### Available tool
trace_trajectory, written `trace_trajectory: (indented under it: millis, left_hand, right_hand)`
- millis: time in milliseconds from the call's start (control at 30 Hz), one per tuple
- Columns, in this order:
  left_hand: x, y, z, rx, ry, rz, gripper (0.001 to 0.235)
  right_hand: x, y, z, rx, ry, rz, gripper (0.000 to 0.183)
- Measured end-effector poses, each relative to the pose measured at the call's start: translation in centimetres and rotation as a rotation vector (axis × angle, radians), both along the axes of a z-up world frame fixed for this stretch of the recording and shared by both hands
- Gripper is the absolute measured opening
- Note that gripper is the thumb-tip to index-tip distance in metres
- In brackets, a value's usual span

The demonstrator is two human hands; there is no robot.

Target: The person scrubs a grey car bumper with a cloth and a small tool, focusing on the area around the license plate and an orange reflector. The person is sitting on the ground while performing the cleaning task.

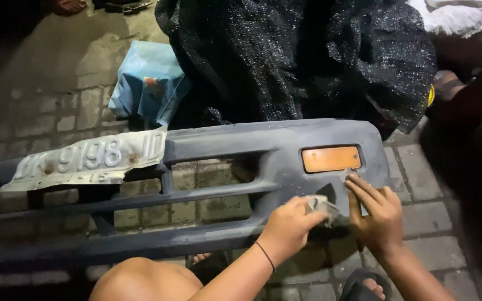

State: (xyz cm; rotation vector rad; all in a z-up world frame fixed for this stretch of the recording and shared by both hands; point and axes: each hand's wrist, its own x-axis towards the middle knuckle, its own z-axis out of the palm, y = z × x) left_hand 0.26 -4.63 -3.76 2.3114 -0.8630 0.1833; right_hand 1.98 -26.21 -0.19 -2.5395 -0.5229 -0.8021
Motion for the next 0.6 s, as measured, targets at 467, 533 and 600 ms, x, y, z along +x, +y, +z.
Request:
trace_trajectory:
  millis: [467, 533, 600]
  left_hand:
    - [0.3, 5.3, 4.1, -0.419, 0.261, 0.482, 0.035]
    - [0.2, 5.5, 4.4, -0.476, 0.235, 0.535, 0.033]
    - [0.0, 5.4, 4.3, -0.478, 0.232, 0.515, 0.037]
  right_hand:
    - [-3.0, 4.3, -8.3, -0.255, 0.080, 0.396, 0.032]
    - [-2.9, 5.1, -8.0, -0.339, 0.114, 0.478, 0.043]
    - [-1.1, 4.4, -7.9, -0.221, 0.020, 0.431, 0.053]
